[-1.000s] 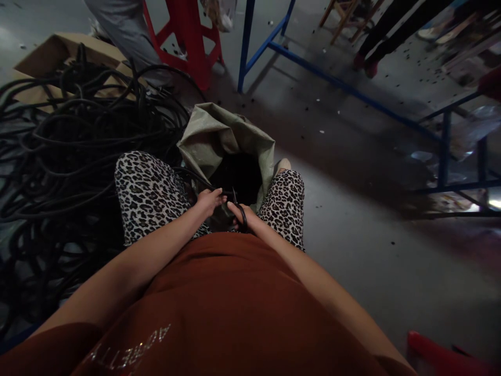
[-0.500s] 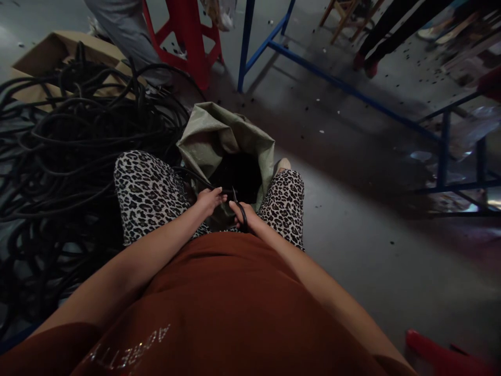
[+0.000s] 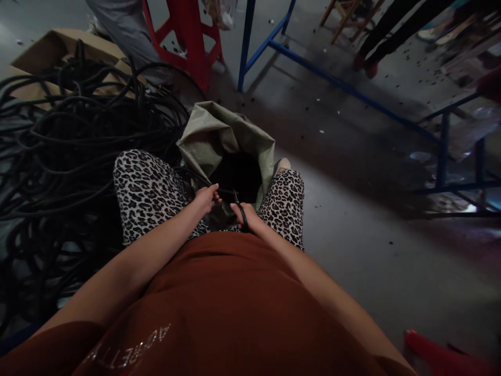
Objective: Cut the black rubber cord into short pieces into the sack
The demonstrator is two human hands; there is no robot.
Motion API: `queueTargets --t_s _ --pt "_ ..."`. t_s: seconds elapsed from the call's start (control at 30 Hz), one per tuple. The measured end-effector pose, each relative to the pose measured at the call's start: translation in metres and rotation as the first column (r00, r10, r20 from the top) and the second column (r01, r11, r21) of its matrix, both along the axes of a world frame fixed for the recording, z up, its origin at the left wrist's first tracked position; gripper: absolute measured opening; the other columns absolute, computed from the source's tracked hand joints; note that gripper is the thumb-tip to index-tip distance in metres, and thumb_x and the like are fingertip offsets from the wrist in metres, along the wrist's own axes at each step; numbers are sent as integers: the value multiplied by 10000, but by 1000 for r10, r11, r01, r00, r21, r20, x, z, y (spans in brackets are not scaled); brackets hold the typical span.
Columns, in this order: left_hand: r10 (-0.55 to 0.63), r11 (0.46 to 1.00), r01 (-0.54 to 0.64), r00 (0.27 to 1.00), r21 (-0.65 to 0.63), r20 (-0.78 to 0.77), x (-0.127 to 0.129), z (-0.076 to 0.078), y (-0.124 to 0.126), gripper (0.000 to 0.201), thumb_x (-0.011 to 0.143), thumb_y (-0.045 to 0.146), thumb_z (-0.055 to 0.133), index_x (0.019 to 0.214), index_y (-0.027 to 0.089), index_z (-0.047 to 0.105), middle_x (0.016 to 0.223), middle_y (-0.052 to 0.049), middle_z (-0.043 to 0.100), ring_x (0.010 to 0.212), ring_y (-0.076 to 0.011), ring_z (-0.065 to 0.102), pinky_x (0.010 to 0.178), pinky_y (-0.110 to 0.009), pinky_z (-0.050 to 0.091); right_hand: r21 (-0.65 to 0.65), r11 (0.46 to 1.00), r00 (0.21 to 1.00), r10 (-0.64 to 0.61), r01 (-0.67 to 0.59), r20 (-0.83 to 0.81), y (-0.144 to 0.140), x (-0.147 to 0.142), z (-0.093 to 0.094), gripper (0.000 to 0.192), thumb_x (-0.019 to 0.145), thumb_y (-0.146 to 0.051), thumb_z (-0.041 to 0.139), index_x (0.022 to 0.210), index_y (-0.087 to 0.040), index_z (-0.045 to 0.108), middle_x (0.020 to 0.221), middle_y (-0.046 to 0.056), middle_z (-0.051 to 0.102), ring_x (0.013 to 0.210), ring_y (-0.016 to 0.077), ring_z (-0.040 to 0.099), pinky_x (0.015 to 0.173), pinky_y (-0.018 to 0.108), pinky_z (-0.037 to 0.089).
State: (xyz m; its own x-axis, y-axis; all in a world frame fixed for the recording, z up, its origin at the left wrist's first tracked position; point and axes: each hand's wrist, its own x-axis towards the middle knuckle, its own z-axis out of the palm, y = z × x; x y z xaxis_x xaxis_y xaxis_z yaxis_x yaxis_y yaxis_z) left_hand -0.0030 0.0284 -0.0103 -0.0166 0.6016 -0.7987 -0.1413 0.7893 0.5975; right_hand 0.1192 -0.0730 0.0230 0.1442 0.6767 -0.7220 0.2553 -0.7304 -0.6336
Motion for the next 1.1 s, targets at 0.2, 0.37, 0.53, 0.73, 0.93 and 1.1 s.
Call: queueTargets --t_s 0.2,0.37,0.53,0.73,0.93,1.1 --pt "-4 1000 4 999 -4 43 2 1 -1 222 752 191 673 714 169 455 540 33 484 441 -87 500 510 -263 519 -29 1000 1000 -4 4 15 0 0 -2 367 887 -458 520 767 -125 619 440 -18 495 305 107 470 327 189 361" --pt "-40 999 40 999 18 -4 2 1 -1 198 793 184 621 702 171 446 533 26 479 442 -92 500 510 -269 519 -29 1000 1000 4 -3 4 -1 0 -2 321 893 -387 519 725 -129 609 419 -27 458 291 110 456 314 191 339" --pt "-47 999 47 998 17 -35 2 4 -2 197 786 186 629 705 176 450 515 39 454 435 -89 489 494 -252 506 -38 999 1000 16 -16 9 -2 1 -1 336 883 -413 533 699 -138 590 401 -31 438 291 113 461 314 187 329" --pt "-48 999 49 998 9 -35 1 4 -1 178 792 182 611 712 175 453 523 38 453 440 -86 489 510 -257 513 -26 999 999 31 -31 34 -3 3 -1 366 878 -448 530 684 -140 568 434 -20 463 311 123 492 328 196 352" --pt "-30 999 30 999 28 -13 0 1 1 178 800 178 594 717 175 437 530 40 460 437 -87 490 505 -268 516 -57 996 996 -77 75 -35 -7 2 4 388 891 -492 513 786 -123 568 475 -27 489 315 90 482 315 165 336" --pt "-32 999 32 999 44 -3 0 1 0 159 812 179 576 729 171 441 535 38 466 438 -88 487 495 -269 513 -116 989 986 -105 91 -129 -6 2 4 490 898 -596 427 928 -125 559 487 -25 514 321 104 508 316 172 375"
